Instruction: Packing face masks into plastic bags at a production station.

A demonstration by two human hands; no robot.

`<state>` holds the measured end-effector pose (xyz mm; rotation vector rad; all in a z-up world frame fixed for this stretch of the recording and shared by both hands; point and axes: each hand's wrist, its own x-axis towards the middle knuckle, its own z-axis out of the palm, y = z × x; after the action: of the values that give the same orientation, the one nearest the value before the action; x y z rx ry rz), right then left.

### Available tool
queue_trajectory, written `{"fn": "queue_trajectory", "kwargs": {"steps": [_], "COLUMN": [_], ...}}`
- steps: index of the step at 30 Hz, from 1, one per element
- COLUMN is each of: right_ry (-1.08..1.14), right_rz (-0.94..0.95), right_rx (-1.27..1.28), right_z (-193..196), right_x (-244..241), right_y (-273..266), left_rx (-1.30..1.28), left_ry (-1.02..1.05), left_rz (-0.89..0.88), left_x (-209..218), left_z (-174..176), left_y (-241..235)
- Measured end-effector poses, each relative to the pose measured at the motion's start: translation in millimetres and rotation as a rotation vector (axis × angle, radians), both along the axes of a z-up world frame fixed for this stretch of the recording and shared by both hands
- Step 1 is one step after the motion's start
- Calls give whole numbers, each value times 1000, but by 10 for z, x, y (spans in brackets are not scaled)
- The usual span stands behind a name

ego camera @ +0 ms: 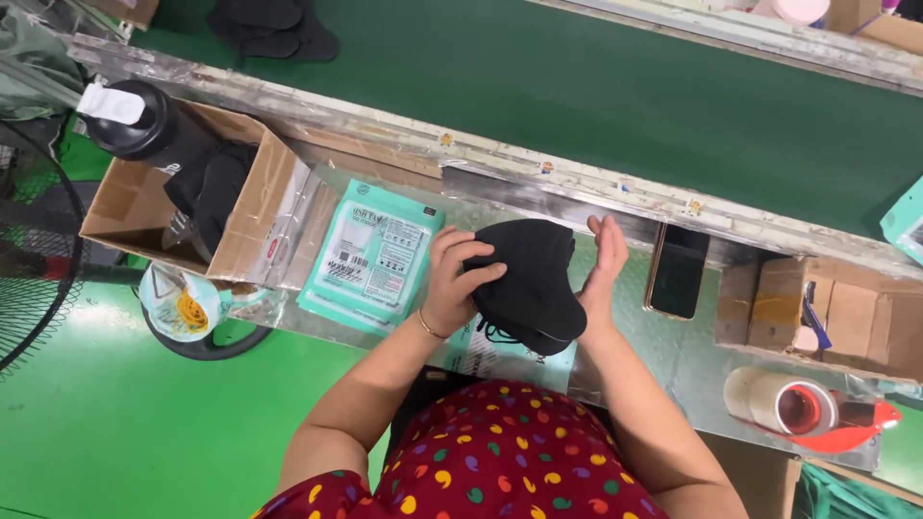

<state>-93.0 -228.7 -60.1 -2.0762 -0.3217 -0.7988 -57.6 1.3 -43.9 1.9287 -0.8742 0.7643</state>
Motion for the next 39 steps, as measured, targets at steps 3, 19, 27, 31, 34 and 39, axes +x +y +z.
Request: {"fn": "queue_trajectory", "kwargs": {"steps": [3, 19, 27, 31, 34, 39], "right_ry": [-22, 488, 583, 594, 596, 608], "right_rz": [-11, 472, 300, 278, 283, 252], "right_rx": [-40, 840, 848, 855, 886, 869], "right_z": [93, 145, 134, 43, -6, -254], "right_x": [8, -40, -33, -43, -41, -69], "right_y": [45, -33, -31, -62, -68, -148], "left_rx": [-104, -724, -778, -755, -750, -706], "left_ry": [51, 1233, 1163, 1180, 1206, 1216], "left_rz": [-47, -429, -426, -392, -378, -404], "left_x": [-1, 29, -33, -54, -63, -62], "left_z": [-8, -258, -309, -239, -211, -177], "left_y": [-13, -144, -240, -243, -232, -207]}}
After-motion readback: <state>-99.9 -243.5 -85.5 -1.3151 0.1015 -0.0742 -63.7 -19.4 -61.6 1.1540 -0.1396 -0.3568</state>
